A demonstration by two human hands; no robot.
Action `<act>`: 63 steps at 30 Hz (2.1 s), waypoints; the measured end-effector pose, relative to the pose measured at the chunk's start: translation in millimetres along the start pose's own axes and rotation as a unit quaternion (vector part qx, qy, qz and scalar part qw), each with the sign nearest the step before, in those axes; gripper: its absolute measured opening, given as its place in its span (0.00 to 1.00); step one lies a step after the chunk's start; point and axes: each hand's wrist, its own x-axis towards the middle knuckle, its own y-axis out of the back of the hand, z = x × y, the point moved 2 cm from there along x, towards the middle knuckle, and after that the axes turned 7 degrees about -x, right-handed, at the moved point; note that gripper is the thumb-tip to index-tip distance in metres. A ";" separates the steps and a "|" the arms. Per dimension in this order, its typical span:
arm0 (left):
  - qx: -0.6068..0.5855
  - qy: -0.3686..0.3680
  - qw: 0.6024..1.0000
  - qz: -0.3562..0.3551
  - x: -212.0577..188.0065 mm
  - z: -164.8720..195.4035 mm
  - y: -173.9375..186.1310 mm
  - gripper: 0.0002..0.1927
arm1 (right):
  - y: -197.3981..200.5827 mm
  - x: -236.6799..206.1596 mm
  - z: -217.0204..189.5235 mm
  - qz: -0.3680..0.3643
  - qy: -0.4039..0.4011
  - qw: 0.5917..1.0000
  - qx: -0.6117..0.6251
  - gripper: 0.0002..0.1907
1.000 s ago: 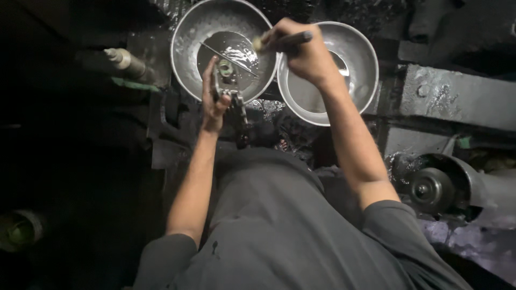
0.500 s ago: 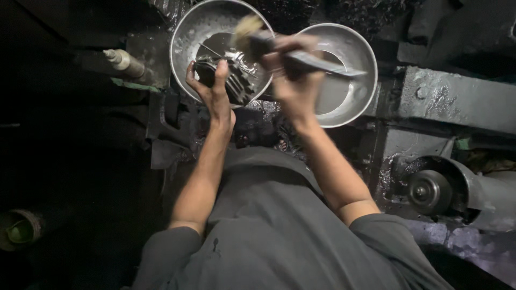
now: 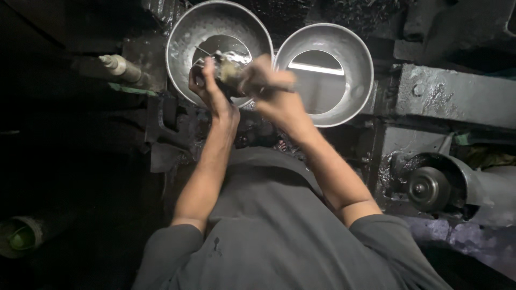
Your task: The person scrubs a metal engine cylinder head with a brush over basins of liquid, dips and rinses the part, and repeatedly turns it to clean and check different faces and cavities by hand.
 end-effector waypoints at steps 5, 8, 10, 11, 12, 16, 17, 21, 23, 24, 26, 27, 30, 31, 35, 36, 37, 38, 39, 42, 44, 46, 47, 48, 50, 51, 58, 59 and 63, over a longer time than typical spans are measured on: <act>-0.112 0.109 0.986 -0.053 13.7 11.9 -0.7 0.43 | 30.9 0.4 17.0 -0.013 0.009 1.000 0.014 0.11; -0.144 0.184 0.972 0.026 12.1 8.3 4.1 0.43 | 37.9 -1.2 22.8 0.129 0.058 0.984 0.107 0.09; -0.192 0.184 0.964 0.008 9.0 2.6 1.5 0.43 | 25.3 -7.1 19.3 0.191 0.100 0.959 0.184 0.10; -0.212 0.185 0.959 0.002 8.0 -0.1 0.4 0.43 | 15.2 -8.2 17.7 0.108 0.058 0.978 0.166 0.09; -0.223 0.184 0.957 0.008 7.8 -2.0 0.1 0.43 | 10.6 -7.9 17.9 0.025 0.021 0.989 0.147 0.09; -0.230 0.187 0.954 0.048 13.6 -2.2 10.1 0.44 | 33.8 -4.5 27.2 0.032 0.043 0.998 -0.025 0.12; -0.227 0.191 0.953 0.059 15.2 -2.4 14.3 0.44 | 45.2 -1.4 33.3 0.084 0.058 0.991 0.082 0.11; -0.255 0.177 0.950 0.029 18.3 -11.7 21.4 0.45 | 38.3 -5.6 49.7 0.221 0.065 0.923 0.308 0.12; -0.296 0.150 0.943 -0.016 16.8 -16.9 18.4 0.47 | 18.3 1.3 50.1 0.025 0.046 0.999 0.017 0.14; -0.323 0.134 0.936 -0.039 15.2 -18.0 16.2 0.46 | 17.2 2.2 51.8 -0.007 0.012 0.997 0.078 0.14; -0.377 0.104 0.916 -0.088 10.9 -15.0 12.4 0.46 | 16.4 5.3 52.5 -0.067 -0.051 0.976 0.199 0.14; -0.353 0.132 0.923 -0.070 8.4 -14.0 11.7 0.45 | 24.5 6.9 52.2 -0.025 -0.045 0.969 0.244 0.14; -0.305 0.172 0.936 -0.037 -0.3 -5.8 10.3 0.44 | 33.5 5.9 47.7 0.072 -0.010 0.940 0.334 0.16; -0.308 0.159 0.937 -0.046 -2.3 -2.6 8.7 0.44 | 31.4 4.7 45.4 0.089 0.013 0.939 0.332 0.17; -0.355 0.142 0.914 -0.132 -7.0 2.6 3.2 0.42 | 14.5 2.2 43.6 -0.122 -0.049 0.944 0.302 0.17; -0.372 0.152 0.908 -0.121 -7.3 1.3 4.1 0.43 | 17.1 2.2 43.6 -0.078 -0.031 0.958 0.273 0.16; -0.390 0.161 0.900 -0.110 -7.8 -0.6 5.6 0.44 | 19.2 1.8 43.1 -0.035 -0.013 0.969 0.243 0.16; -0.408 0.168 0.892 -0.095 -8.3 -2.6 7.7 0.45 | 24.9 1.8 42.6 0.006 0.004 0.977 0.214 0.16; -0.391 0.166 0.899 -0.105 -9.1 -4.1 9.4 0.45 | 28.9 0.4 42.0 0.068 -0.003 0.959 0.274 0.15; -0.343 0.156 0.916 -0.135 -11.7 -7.3 13.6 0.45 | 29.4 -5.4 33.0 0.079 -0.006 0.942 0.327 0.14; -0.310 0.149 0.925 -0.162 -12.8 -6.5 14.5 0.44 | 21.0 -6.7 24.3 -0.140 0.021 0.971 0.192 0.17; -0.319 0.127 0.921 -0.186 -14.2 -2.4 16.1 0.45 | 35.2 -4.9 25.2 -0.042 0.036 0.997 0.054 0.17; -0.323 0.117 0.918 -0.197 -15.0 0.5 17.4 0.45 | 44.2 -3.4 27.4 0.009 0.041 0.999 -0.015 0.18; -0.310 0.140 0.917 -0.209 -16.6 2.3 18.6 0.45 | 55.2 -3.6 30.4 0.091 0.055 0.989 0.099 0.18; -0.285 0.184 0.911 -0.233 -19.9 5.8 21.1 0.46 | 63.4 -4.9 37.5 0.195 0.064 0.953 0.224 0.17; -0.278 0.182 0.912 -0.241 -21.2 6.9 21.0 0.46 | 62.0 -4.4 40.4 0.219 0.057 0.945 0.236 0.16; -0.232 0.157 0.900 -0.335 -33.3 6.3 17.3 0.44 | 54.4 5.0 40.7 0.070 0.049 0.981 0.174 0.15; -0.220 0.147 0.902 -0.340 -35.0 5.4 16.8 0.44 | 57.7 3.8 42.0 0.130 0.041 0.957 0.254 0.15; -0.161 0.133 0.904 -0.372 -37.3 4.9 9.8 0.42 | 48.5 -4.8 43.9 0.037 0.090 0.983 -0.157 0.16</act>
